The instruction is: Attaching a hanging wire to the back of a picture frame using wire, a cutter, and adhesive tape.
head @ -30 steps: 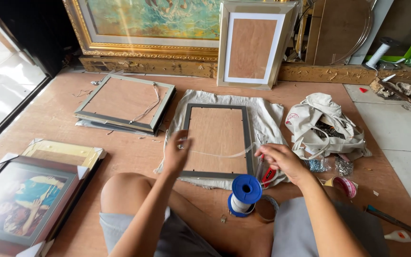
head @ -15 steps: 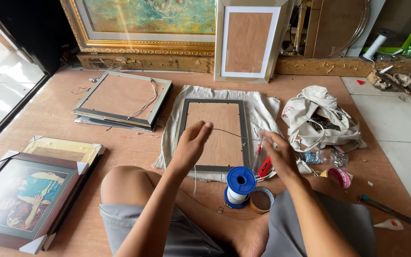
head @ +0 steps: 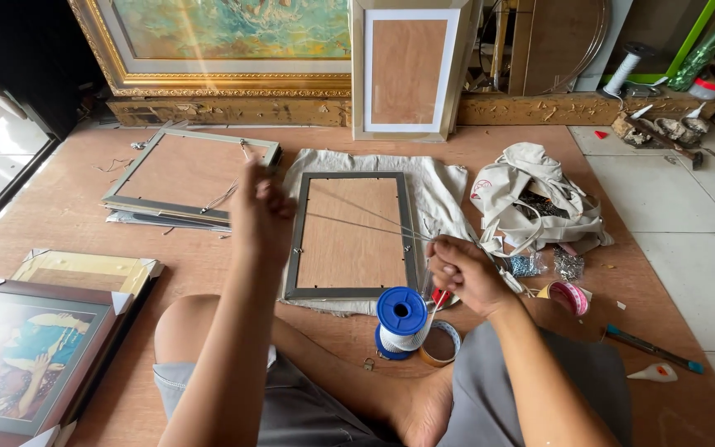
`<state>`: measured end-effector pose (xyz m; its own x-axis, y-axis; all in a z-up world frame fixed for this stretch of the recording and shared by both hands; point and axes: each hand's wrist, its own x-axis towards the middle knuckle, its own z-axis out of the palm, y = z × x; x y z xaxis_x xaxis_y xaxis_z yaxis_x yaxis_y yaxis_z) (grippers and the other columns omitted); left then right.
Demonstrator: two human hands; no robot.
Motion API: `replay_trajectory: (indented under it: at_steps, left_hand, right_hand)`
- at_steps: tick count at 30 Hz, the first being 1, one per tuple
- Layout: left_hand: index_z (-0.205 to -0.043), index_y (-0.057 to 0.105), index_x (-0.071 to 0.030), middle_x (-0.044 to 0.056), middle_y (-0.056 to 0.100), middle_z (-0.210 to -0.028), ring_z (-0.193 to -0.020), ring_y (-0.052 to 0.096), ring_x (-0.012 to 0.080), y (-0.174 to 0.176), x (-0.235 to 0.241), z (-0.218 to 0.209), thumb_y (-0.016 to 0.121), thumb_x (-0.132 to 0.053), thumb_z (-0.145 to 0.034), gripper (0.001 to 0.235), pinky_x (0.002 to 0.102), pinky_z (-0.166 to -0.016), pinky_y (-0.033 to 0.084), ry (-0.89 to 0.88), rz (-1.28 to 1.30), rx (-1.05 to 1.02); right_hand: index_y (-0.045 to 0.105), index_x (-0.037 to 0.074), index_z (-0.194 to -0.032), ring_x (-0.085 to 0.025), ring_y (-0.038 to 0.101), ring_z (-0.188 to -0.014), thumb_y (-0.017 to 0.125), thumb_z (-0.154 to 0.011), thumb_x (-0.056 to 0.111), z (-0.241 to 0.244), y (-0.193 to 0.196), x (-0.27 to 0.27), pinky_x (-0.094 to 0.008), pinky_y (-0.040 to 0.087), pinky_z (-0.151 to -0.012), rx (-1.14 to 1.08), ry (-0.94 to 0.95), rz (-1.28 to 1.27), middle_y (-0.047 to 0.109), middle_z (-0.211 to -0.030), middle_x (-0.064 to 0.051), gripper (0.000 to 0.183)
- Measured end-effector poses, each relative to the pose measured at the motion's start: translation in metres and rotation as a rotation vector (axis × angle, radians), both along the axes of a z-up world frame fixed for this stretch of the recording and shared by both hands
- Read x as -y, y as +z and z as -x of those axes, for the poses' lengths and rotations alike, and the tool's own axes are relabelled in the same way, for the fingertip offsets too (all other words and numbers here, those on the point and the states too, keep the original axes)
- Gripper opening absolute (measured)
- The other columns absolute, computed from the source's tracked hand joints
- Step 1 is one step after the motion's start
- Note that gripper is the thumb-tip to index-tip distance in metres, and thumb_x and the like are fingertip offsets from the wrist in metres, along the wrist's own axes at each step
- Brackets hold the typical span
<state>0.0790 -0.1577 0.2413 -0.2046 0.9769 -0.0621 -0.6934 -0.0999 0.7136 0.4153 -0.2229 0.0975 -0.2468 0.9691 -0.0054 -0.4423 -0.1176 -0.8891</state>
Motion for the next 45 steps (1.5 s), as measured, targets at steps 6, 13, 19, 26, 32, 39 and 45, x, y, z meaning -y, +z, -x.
replay_trajectory:
  at_steps: [6, 13, 19, 26, 32, 39, 45]
  left_hand:
    - [-0.090, 0.054, -0.024, -0.012, 0.027, -0.077, -0.066, 0.035, 0.0073, -0.161, -0.026, 0.087, 0.071, -0.047, -0.112, 0.037, 0.024, -0.071, 0.039, 0.183, 0.275, 0.068]
    - [-0.122, 0.072, -0.013, 0.004, 0.060, -0.104, -0.096, 0.061, 0.0186, -0.235, -0.009, 0.091, 0.071, -0.048, -0.108, 0.037, 0.043, -0.090, 0.051, 0.201, 0.362, -0.328]
    - [-0.160, 0.055, -0.012, 0.024, 0.057, -0.163, -0.149, 0.053, 0.0553, -0.143, 0.050, -0.030, 0.073, -0.020, -0.106, 0.058, 0.063, -0.121, 0.047, 0.039, -0.008, -1.149]
    - [-0.117, 0.063, -0.014, 0.020, 0.079, -0.101, -0.105, 0.078, 0.0479, -0.182, 0.022, -0.118, 0.041, -0.049, -0.118, 0.041, 0.062, -0.092, 0.059, -0.612, -0.336, -1.366]
    - [-0.096, 0.078, -0.019, 0.010, 0.079, -0.091, -0.092, 0.080, 0.0372, -0.210, -0.001, -0.116, 0.053, -0.052, -0.112, 0.043, 0.051, -0.082, 0.062, -0.575, -0.140, -1.398]
    - [-0.101, 0.087, -0.015, 0.018, 0.079, -0.097, -0.091, 0.076, 0.0354, -0.165, 0.013, -0.074, 0.057, -0.044, -0.109, 0.043, 0.047, -0.082, 0.059, -0.572, -0.055, -1.296]
    - [-0.109, 0.089, -0.017, 0.018, 0.080, -0.110, -0.109, 0.079, 0.0413, -0.134, 0.028, -0.034, 0.049, -0.034, -0.103, 0.043, 0.051, -0.097, 0.061, -0.560, 0.034, -1.456]
  right_hand:
    - [0.081, 0.003, -0.122, -0.011, 0.071, -0.065, 0.075, -0.109, 0.030, 0.006, 0.012, 0.008, -0.023, 0.057, -0.064, 0.507, -0.021, 0.062, 0.074, -0.079, -0.008, 0.031]
    - [0.085, 0.000, -0.120, -0.015, 0.071, -0.074, 0.080, -0.106, 0.028, 0.016, -0.017, -0.007, -0.026, 0.057, -0.068, 0.694, -0.146, 0.002, 0.083, -0.088, -0.015, 0.032]
    - [0.089, 0.002, -0.108, -0.014, 0.067, -0.076, 0.082, -0.103, 0.024, 0.033, -0.002, 0.000, -0.024, 0.053, -0.069, 0.693, -0.037, -0.047, 0.082, -0.086, -0.012, 0.024]
    - [0.087, 0.014, -0.118, -0.018, 0.076, -0.085, 0.070, -0.108, 0.040, 0.006, -0.026, -0.021, -0.028, 0.060, -0.069, 0.731, -0.195, 0.127, 0.086, -0.098, -0.009, 0.032]
    - [0.078, 0.047, -0.134, -0.021, 0.087, -0.081, 0.065, -0.105, 0.048, -0.068, -0.135, -0.061, -0.037, 0.069, -0.057, 1.397, -0.179, 0.385, 0.087, -0.111, 0.000, 0.031]
    - [0.077, 0.039, -0.130, -0.027, 0.088, -0.083, 0.053, -0.105, 0.059, -0.020, -0.114, -0.045, -0.038, 0.072, -0.071, 1.595, -0.034, 0.412, 0.087, -0.112, -0.009, 0.040]
    - [0.063, 0.035, -0.123, -0.031, 0.085, -0.106, 0.068, -0.091, 0.054, -0.016, -0.089, -0.036, -0.051, 0.063, -0.090, 1.631, -0.164, 0.523, 0.088, -0.095, -0.001, 0.038]
